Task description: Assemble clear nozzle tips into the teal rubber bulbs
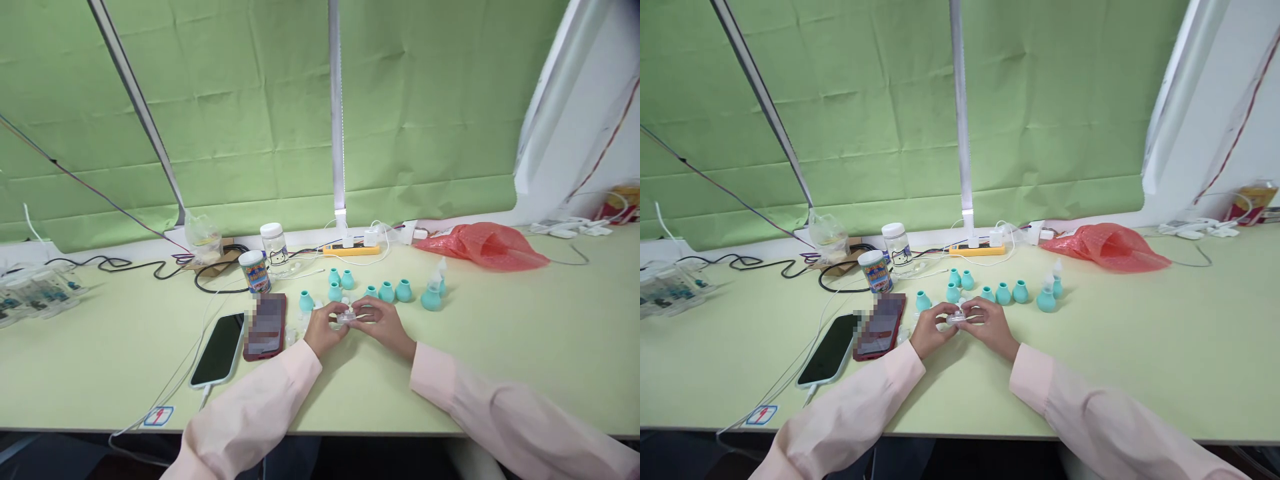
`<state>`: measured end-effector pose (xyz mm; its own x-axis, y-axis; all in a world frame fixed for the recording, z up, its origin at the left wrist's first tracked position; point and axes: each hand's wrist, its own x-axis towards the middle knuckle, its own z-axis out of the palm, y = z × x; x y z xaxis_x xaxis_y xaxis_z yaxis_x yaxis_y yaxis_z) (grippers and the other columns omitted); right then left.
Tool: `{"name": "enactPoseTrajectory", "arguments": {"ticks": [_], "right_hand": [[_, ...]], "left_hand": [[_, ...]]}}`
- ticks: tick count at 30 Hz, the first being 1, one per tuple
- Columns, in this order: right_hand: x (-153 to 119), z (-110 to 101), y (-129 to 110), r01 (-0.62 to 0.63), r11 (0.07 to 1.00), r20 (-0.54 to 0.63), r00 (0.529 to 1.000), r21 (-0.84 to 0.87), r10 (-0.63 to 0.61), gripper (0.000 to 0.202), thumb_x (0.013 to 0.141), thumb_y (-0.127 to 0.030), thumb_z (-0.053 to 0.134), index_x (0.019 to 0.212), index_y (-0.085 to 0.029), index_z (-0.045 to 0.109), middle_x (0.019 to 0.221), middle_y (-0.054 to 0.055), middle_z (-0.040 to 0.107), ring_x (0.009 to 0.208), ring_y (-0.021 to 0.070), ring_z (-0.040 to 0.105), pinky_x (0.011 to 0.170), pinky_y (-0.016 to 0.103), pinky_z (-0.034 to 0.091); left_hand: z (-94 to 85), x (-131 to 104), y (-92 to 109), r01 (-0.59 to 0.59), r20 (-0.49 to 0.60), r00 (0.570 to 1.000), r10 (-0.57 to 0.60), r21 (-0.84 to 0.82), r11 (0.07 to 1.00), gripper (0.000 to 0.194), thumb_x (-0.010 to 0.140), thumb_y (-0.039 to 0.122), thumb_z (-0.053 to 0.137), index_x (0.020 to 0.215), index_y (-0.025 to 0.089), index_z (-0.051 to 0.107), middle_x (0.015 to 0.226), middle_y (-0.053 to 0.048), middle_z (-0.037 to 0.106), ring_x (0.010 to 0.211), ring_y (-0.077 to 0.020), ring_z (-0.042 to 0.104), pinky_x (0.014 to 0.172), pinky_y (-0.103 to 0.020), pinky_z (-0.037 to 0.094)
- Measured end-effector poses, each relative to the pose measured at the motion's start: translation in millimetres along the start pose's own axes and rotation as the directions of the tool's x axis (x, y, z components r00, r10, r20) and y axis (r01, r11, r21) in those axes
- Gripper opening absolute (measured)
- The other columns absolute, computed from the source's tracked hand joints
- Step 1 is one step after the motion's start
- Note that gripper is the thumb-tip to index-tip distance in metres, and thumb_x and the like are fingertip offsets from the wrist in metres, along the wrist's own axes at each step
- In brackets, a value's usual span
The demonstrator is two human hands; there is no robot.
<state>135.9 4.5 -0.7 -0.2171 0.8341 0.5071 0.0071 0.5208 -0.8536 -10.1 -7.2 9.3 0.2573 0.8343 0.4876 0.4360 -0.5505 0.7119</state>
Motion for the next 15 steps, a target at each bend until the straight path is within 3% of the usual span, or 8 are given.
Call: {"name": "enactPoseTrajectory", "arguments": {"ticks": [8,15], "right_hand": [[-2.4,1.3,-2.5,0.041,0.999,0.026,0.999,-0.024,-0.041,0.025,0.054,-0.023,0.064,0.077,-0.017,0.056,0.077,0.002,0.053,0.071,0.0156,0.057,0.063,0.03,0.052],[-1.8,2.4,-4.0,-0.026,0.999,0.021,0.999,0.032,0.025,0.027,0.053,-0.024,0.064,0.079,-0.018,0.055,0.08,0.002,0.054,0.071,0.0151,0.056,0.06,0.029,0.051]], "left_hand": [[-2.8,0.3,-2.7,-0.096,-0.018,0.995,0.101,0.177,0.979,0.02,0.057,0.016,0.056,0.077,0.014,0.059,0.074,-0.005,0.061,0.068,-0.0143,0.055,0.062,-0.025,0.045],[-4.4,-0.2,-1.2,-0.174,-0.08,0.978,0.191,0.19,0.966,0.017,0.059,0.02,0.056,0.075,0.013,0.058,0.07,-0.006,0.06,0.064,-0.0131,0.053,0.059,-0.024,0.044]]}}
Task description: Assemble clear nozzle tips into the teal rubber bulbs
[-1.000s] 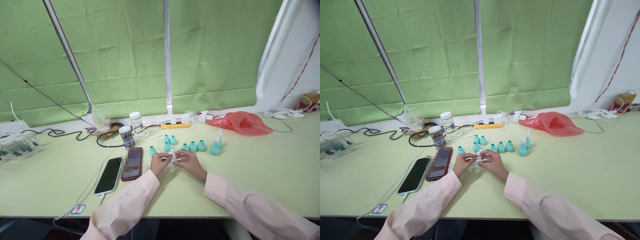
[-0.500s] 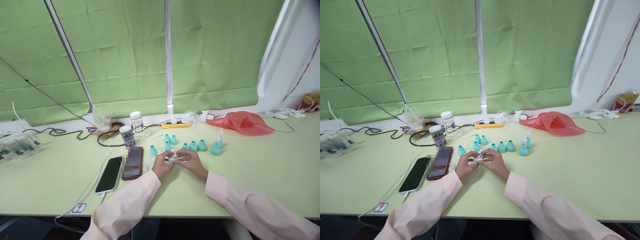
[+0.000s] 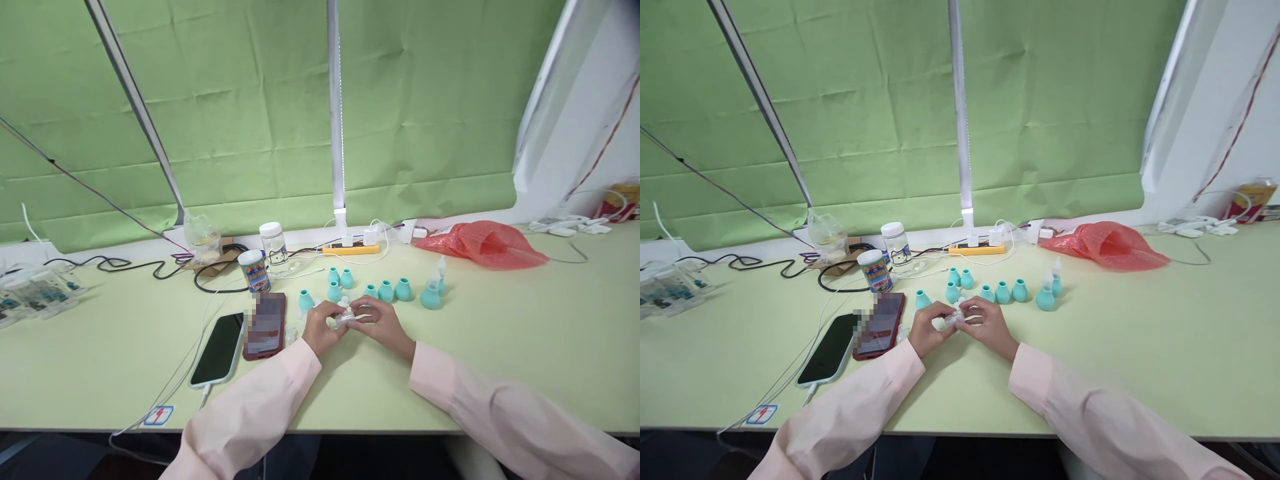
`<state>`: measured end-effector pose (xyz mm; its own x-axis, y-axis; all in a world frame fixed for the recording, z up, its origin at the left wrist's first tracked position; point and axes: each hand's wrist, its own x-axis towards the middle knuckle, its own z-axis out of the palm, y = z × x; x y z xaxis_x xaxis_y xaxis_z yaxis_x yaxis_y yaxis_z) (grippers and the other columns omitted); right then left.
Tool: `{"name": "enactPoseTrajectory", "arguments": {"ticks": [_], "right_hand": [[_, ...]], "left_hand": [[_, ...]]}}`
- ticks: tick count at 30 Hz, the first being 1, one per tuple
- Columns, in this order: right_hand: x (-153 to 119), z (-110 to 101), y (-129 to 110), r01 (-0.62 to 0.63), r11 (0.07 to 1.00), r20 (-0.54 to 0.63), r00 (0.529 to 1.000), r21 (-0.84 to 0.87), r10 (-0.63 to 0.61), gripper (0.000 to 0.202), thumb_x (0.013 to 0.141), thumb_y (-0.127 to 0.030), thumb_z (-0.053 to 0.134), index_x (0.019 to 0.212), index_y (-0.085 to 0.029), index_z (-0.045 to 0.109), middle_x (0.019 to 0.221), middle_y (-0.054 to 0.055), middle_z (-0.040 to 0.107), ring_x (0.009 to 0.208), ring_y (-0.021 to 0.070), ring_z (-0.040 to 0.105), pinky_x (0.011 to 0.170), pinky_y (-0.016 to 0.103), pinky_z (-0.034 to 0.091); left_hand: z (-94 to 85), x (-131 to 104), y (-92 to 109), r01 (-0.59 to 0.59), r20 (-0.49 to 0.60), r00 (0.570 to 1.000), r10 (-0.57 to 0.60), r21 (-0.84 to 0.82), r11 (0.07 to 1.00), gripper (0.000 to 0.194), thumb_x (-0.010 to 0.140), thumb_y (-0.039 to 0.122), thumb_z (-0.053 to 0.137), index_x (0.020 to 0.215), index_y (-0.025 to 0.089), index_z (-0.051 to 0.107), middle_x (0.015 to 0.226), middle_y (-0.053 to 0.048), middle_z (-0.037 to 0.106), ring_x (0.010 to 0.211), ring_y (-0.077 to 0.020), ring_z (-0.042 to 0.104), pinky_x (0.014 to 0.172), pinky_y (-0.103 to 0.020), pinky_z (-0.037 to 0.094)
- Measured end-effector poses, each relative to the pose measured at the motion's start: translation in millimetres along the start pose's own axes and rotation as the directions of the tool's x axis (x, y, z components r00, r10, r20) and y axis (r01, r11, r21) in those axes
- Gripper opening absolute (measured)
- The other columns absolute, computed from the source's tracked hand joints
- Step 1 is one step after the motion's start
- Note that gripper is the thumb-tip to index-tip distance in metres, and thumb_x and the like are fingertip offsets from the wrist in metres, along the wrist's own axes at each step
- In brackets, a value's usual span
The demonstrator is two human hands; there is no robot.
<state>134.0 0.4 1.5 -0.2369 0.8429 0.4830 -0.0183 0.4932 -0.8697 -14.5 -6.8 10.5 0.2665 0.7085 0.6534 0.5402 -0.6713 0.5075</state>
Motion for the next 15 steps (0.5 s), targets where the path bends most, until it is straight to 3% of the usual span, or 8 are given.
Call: {"name": "enactPoseTrajectory", "arguments": {"ticks": [6,15], "right_hand": [[3.0,-1.0,5.4,-0.121,0.993,0.077,0.99,0.005,0.12,0.023,0.058,-0.028,0.06,0.076,-0.014,0.058,0.071,0.004,0.059,0.065,0.0151,0.056,0.06,0.03,0.05],[0.6,0.2,3.7,-0.061,0.997,0.102,0.993,-0.038,0.065,0.028,0.062,-0.028,0.057,0.087,-0.015,0.055,0.077,0.005,0.058,0.07,0.0154,0.055,0.06,0.028,0.049]], "left_hand": [[4.4,-2.5,-1.0,-0.017,0.001,1.0,0.016,0.044,0.999,0.021,0.064,0.021,0.052,0.084,0.014,0.055,0.078,-0.006,0.059,0.072,-0.0138,0.053,0.057,-0.023,0.044],[4.4,-2.1,-2.8,-0.126,-0.031,0.991,0.129,0.087,0.988,0.016,0.065,0.023,0.052,0.077,0.013,0.055,0.071,-0.007,0.059,0.069,-0.0148,0.053,0.06,-0.027,0.044]]}}
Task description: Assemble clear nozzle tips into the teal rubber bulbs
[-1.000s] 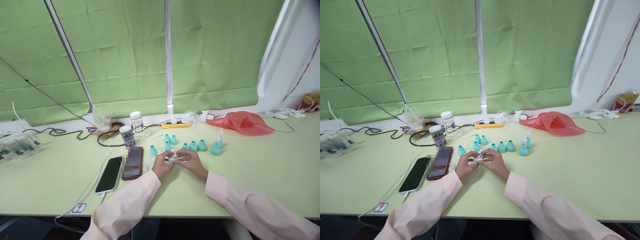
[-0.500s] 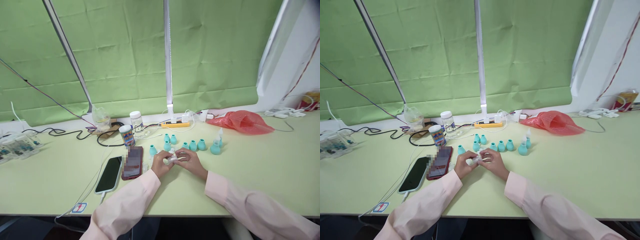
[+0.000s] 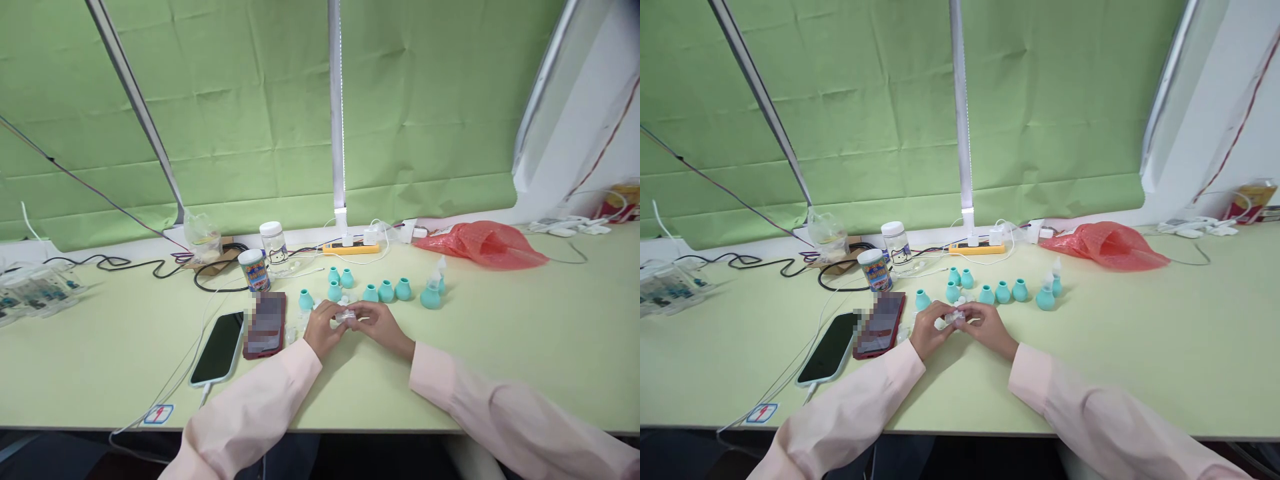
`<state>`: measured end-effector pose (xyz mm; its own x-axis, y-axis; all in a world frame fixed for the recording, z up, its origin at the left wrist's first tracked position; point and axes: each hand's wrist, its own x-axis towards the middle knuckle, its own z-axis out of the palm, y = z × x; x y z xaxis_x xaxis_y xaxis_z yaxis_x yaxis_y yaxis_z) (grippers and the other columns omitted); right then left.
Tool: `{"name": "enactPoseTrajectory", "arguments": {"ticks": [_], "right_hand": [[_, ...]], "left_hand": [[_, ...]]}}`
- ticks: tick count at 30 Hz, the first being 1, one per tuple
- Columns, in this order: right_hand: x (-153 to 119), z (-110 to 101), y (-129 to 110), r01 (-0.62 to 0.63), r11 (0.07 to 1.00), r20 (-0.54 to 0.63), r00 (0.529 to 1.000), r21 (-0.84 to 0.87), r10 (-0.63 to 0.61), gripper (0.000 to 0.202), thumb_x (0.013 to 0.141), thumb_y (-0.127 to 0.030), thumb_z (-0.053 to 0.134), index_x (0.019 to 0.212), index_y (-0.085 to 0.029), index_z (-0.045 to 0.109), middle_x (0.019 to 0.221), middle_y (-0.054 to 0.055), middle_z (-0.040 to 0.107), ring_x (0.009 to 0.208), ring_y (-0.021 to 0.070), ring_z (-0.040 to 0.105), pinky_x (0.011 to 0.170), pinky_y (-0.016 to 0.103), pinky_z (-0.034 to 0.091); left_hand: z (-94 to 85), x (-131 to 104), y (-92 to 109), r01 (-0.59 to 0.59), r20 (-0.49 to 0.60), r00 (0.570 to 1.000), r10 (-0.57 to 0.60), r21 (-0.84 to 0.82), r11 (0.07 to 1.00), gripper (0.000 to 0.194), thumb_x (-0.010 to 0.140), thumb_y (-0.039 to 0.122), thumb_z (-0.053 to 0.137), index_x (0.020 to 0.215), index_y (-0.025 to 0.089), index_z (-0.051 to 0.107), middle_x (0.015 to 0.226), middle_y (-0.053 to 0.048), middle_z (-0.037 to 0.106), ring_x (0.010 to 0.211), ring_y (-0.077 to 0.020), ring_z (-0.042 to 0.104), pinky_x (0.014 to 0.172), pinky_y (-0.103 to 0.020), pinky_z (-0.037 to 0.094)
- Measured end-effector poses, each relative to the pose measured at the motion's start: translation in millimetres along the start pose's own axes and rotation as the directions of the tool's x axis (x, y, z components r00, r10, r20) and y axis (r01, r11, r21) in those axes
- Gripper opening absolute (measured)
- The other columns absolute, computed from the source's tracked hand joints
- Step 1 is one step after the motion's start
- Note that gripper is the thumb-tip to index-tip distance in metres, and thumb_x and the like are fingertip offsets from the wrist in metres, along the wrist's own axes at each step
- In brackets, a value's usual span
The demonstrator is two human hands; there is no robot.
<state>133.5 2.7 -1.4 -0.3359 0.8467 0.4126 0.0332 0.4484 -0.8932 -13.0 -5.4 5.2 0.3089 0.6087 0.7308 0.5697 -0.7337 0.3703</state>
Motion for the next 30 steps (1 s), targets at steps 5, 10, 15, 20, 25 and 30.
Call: {"name": "enactPoseTrajectory", "arguments": {"ticks": [5,10,15,20,25,30], "right_hand": [[-0.6,-1.8,-3.4,0.031,0.997,0.017,0.999,-0.075,-0.03,0.031,0.067,-0.028,0.052,0.096,-0.018,0.051,0.076,0.004,0.058,0.07,0.0147,0.056,0.059,0.027,0.049],[-2.9,-0.8,-4.8,0.062,0.992,0.033,0.998,-0.114,-0.058,0.026,0.069,-0.029,0.049,0.093,-0.019,0.053,0.089,0.005,0.057,0.074,0.0155,0.055,0.056,0.026,0.049],[0.1,-2.7,-0.6,0.052,0.992,-0.063,0.996,-0.114,-0.059,0.025,0.069,-0.031,0.05,0.09,-0.017,0.053,0.079,0.005,0.058,0.067,0.0147,0.057,0.057,0.028,0.05],[6.9,-9.8,5.6,0.034,0.997,-0.144,0.989,-0.068,-0.043,0.028,0.069,-0.034,0.05,0.089,-0.016,0.051,0.064,0.002,0.058,0.058,0.0133,0.056,0.057,0.029,0.05],[8.2,-11.1,7.7,0.03,0.999,-0.131,0.991,-0.045,-0.035,0.028,0.069,-0.036,0.05,0.089,-0.016,0.05,0.063,0.002,0.056,0.057,0.0127,0.055,0.056,0.029,0.049],[7.0,-10.6,10.7,0.0,1.0,-0.102,0.995,-0.03,-0.003,0.029,0.069,-0.036,0.049,0.091,-0.017,0.049,0.065,0.001,0.055,0.057,0.0122,0.055,0.056,0.028,0.049]], "left_hand": [[2.7,-2.7,1.3,0.198,0.014,0.98,-0.197,-0.014,0.98,0.027,0.064,0.025,0.053,0.09,0.017,0.049,0.078,-0.004,0.062,0.061,-0.0124,0.055,0.056,-0.025,0.046],[-1.6,-1.7,5.4,0.289,0.14,0.951,-0.275,-0.09,0.953,0.036,0.066,0.028,0.052,0.097,0.02,0.037,0.082,-0.001,0.062,0.06,-0.0105,0.055,0.059,-0.025,0.046],[-12.6,5.1,9.5,0.109,0.123,0.986,-0.109,0.011,0.994,0.039,0.062,0.033,0.054,0.097,0.02,0.043,0.091,-0.003,0.055,0.078,-0.0139,0.052,0.068,-0.027,0.043],[-31.2,13.3,6.3,0.123,-0.039,0.992,-0.118,0.176,0.977,0.026,0.071,0.025,0.043,0.095,0.018,0.045,0.089,-0.004,0.054,0.081,-0.0137,0.048,0.072,-0.026,0.041],[-44.2,19.2,-11.5,0.224,-0.113,0.974,-0.194,0.558,0.799,0.032,0.071,0.024,0.042,0.102,0.017,0.044,0.109,-0.009,0.045,0.1,-0.0241,0.037,0.08,-0.037,0.033],[-36.8,13.4,-27.3,0.248,0.005,0.92,-0.391,0.766,0.593,0.036,0.069,0.024,0.044,0.103,0.015,0.042,0.103,-0.013,0.049,0.099,-0.0308,0.036,0.074,-0.046,0.031]]}}
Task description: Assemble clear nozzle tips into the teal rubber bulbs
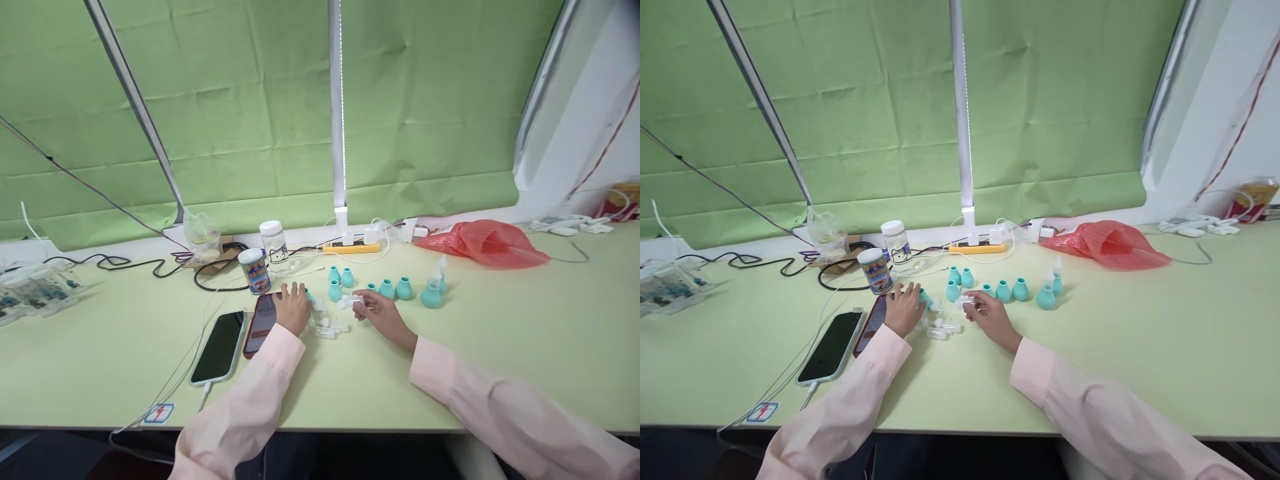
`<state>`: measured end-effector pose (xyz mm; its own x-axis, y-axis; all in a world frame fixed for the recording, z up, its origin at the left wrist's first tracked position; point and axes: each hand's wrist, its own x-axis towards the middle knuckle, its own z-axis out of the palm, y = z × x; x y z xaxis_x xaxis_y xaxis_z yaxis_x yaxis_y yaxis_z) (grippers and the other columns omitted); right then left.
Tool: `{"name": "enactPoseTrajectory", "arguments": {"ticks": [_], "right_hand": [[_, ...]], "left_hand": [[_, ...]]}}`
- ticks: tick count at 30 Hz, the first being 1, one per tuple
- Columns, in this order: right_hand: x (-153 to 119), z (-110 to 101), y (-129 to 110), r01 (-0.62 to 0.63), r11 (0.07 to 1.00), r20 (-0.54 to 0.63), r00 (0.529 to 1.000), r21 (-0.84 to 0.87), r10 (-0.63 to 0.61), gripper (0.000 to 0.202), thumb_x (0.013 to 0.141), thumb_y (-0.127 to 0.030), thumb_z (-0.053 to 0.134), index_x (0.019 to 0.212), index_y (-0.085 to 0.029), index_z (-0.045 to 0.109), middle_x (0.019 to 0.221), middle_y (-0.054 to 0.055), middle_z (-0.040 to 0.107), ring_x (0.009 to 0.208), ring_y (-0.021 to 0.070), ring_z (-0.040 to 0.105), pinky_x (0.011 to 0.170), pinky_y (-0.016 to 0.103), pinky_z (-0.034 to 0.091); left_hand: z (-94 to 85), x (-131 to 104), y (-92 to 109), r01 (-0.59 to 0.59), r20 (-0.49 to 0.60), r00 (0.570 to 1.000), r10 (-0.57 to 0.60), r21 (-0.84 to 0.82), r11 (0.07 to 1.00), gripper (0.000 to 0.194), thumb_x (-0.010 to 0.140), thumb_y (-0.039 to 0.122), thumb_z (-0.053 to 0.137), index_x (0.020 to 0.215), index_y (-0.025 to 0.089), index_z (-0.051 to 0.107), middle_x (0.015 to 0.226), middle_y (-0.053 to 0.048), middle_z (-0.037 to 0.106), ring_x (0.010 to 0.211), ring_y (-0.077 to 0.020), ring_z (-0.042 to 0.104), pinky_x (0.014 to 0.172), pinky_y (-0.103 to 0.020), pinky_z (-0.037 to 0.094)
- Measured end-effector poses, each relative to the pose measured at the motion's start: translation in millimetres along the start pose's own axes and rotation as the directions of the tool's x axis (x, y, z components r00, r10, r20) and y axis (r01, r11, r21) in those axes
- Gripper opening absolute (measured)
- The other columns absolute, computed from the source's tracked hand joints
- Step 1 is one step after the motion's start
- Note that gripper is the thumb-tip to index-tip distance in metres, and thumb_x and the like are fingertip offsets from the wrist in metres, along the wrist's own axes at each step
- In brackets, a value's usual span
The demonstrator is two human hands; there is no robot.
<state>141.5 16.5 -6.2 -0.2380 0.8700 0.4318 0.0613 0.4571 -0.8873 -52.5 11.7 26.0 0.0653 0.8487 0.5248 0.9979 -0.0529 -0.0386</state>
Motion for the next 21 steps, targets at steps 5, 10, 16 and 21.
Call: {"name": "enactPoseTrajectory", "arguments": {"ticks": [5,10,16,21], "right_hand": [[-2.1,-0.1,-1.8,0.003,0.999,0.042,0.999,-0.036,-0.001,0.029,0.069,-0.036,0.048,0.092,-0.018,0.049,0.067,0.001,0.054,0.057,0.012,0.056,0.055,0.028,0.049],[-3.6,0.7,-7.2,0.018,0.998,0.041,0.999,-0.062,-0.016,0.028,0.069,-0.034,0.048,0.092,-0.018,0.048,0.066,0.0,0.053,0.057,0.0121,0.056,0.055,0.027,0.048],[-2.9,-0.5,-15.3,0.035,0.998,0.0,0.999,0.05,-0.035,0.027,0.068,-0.033,0.051,0.089,-0.017,0.045,0.065,0.001,0.056,0.057,0.0126,0.055,0.056,0.029,0.048],[-2.0,-2.3,-22.1,-0.004,0.984,-0.012,1.0,0.179,0.006,0.028,0.063,-0.032,0.057,0.084,-0.016,0.046,0.065,0.003,0.059,0.056,0.0139,0.057,0.056,0.031,0.048]], "left_hand": [[3.4,-0.1,4.2,-0.024,0.144,0.989,0.023,0.007,1.0,0.021,0.071,0.017,0.041,0.092,0.016,0.044,0.073,-0.009,0.059,0.088,-0.0253,0.045,0.068,-0.04,0.036],[-5.4,3.0,4.9,-0.072,-0.028,0.997,0.068,-0.204,0.976,0.019,0.07,0.018,0.043,0.089,0.016,0.043,0.083,-0.008,0.056,0.093,-0.0227,0.044,0.072,-0.035,0.037],[-8.8,-4.1,15.3,-0.257,-0.216,0.965,0.151,-0.653,0.712,0.024,0.071,0.019,0.041,0.094,0.017,0.039,0.097,-0.006,0.051,0.089,-0.0144,0.049,0.076,-0.028,0.039],[-4.3,-9.3,23.3,-0.241,-0.146,0.97,0.194,-0.694,0.679,0.023,0.066,0.022,0.05,0.089,0.018,0.052,0.08,-0.003,0.057,0.075,-0.0142,0.051,0.07,-0.029,0.041]]}}
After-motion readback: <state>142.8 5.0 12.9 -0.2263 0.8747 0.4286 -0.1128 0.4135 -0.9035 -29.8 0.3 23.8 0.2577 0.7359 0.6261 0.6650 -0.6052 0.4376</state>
